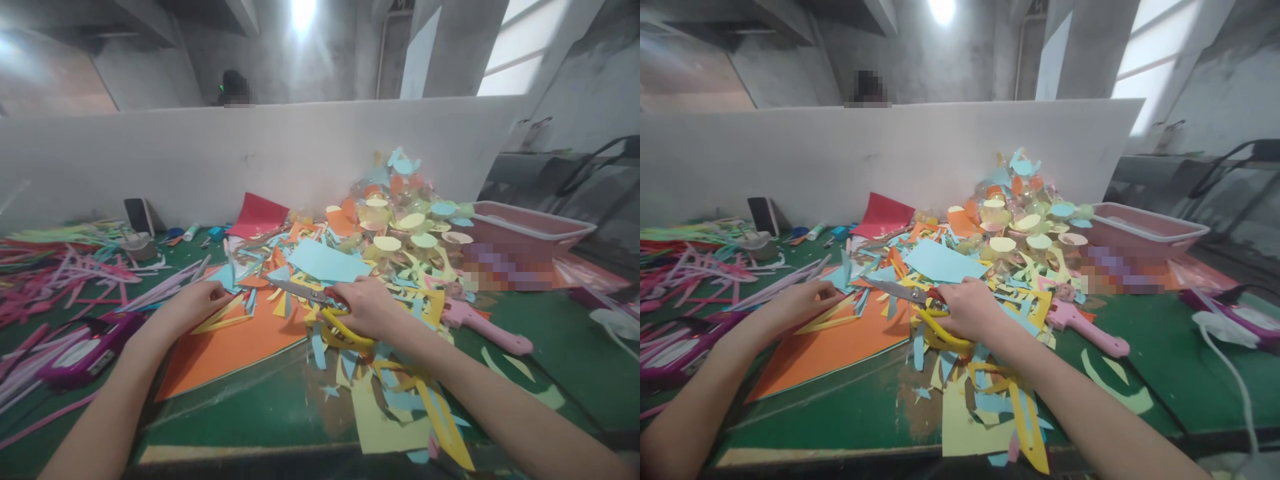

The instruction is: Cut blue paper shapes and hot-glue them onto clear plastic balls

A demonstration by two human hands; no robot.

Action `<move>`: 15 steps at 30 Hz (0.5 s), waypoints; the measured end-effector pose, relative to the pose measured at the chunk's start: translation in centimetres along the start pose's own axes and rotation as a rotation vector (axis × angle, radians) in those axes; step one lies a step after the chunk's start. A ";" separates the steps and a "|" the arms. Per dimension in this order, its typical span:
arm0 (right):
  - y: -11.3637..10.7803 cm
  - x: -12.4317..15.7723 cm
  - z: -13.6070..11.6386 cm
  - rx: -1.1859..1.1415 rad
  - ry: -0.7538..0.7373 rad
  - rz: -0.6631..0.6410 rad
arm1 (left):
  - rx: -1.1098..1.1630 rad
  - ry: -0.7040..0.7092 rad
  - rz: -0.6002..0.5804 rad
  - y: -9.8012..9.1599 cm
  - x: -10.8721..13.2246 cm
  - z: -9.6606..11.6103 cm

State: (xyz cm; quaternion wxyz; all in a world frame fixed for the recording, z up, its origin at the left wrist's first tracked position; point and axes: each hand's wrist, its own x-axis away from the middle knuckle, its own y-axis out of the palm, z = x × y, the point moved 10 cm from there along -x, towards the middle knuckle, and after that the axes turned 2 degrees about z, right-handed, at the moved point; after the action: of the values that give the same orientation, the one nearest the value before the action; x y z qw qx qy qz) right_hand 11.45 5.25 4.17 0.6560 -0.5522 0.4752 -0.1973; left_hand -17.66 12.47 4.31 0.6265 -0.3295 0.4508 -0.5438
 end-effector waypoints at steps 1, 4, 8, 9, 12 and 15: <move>0.0 0.0 0.0 -0.001 -0.003 0.000 | -0.051 0.014 -0.055 0.6 0.0 0.1; 0.1 0.0 -0.1 -0.018 -0.009 0.000 | -0.170 0.043 -0.104 1.2 -0.2 0.0; 0.1 0.0 -0.1 -0.022 -0.014 -0.005 | -0.330 0.032 -0.086 1.0 -0.2 -1.1; 0.1 0.0 -0.1 -0.022 -0.014 -0.006 | -0.372 0.019 -0.070 0.7 -0.2 -1.5; 0.2 0.0 -0.1 -0.017 -0.017 -0.015 | -0.458 -0.014 -0.006 -0.2 -0.3 -3.0; 0.5 0.0 -0.1 0.006 -0.026 -0.030 | -0.521 -0.027 0.095 -1.3 -0.3 -4.2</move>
State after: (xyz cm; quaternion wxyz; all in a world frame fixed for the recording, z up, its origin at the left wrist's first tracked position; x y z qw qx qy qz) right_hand 11.22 5.38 3.71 0.6608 -0.5599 0.4575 -0.2013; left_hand -22.05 12.81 3.93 0.5514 -0.4655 0.5820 -0.3748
